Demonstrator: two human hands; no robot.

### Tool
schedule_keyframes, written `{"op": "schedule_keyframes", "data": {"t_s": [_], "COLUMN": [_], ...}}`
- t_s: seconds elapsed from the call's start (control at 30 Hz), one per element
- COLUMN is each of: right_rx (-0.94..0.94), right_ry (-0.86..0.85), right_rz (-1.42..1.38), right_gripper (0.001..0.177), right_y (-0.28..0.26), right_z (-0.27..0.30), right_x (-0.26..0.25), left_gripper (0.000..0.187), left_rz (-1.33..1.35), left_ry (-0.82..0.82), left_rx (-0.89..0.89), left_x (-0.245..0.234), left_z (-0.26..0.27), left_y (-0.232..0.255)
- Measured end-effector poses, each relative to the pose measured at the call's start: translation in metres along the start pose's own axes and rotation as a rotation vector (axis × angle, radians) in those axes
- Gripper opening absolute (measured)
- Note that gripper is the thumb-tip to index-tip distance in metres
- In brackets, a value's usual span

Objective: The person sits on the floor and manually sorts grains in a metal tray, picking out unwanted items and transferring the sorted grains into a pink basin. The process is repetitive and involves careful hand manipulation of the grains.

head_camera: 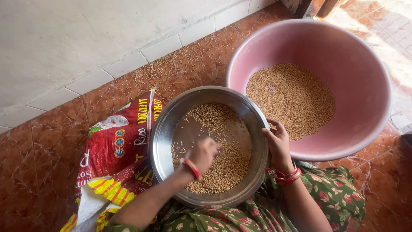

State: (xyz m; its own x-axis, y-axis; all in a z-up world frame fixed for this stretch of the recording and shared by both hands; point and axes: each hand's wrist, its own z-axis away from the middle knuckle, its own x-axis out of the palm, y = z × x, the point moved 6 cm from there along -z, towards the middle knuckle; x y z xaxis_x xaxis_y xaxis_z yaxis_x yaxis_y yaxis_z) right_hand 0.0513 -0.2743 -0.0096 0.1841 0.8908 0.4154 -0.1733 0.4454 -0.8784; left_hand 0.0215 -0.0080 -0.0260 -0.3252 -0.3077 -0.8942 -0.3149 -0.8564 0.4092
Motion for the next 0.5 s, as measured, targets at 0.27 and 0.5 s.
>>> {"op": "schedule_keyframes", "data": {"t_s": [0.27, 0.5], "right_rx": [0.012, -0.005], "right_ry": [0.027, 0.017], "right_rz": [0.023, 0.022], "right_gripper": [0.045, 0.045], "right_y": [-0.002, -0.002], "right_z": [0.002, 0.003], "right_x": [0.000, -0.002], "left_gripper": [0.046, 0.048], "left_rz": [-0.042, -0.002], "left_ry": [-0.117, -0.265], "left_rx": [-0.215, 0.391], "left_x": [-0.015, 0.025], "left_z": [-0.030, 0.012], "left_y": [0.015, 0.107]}}
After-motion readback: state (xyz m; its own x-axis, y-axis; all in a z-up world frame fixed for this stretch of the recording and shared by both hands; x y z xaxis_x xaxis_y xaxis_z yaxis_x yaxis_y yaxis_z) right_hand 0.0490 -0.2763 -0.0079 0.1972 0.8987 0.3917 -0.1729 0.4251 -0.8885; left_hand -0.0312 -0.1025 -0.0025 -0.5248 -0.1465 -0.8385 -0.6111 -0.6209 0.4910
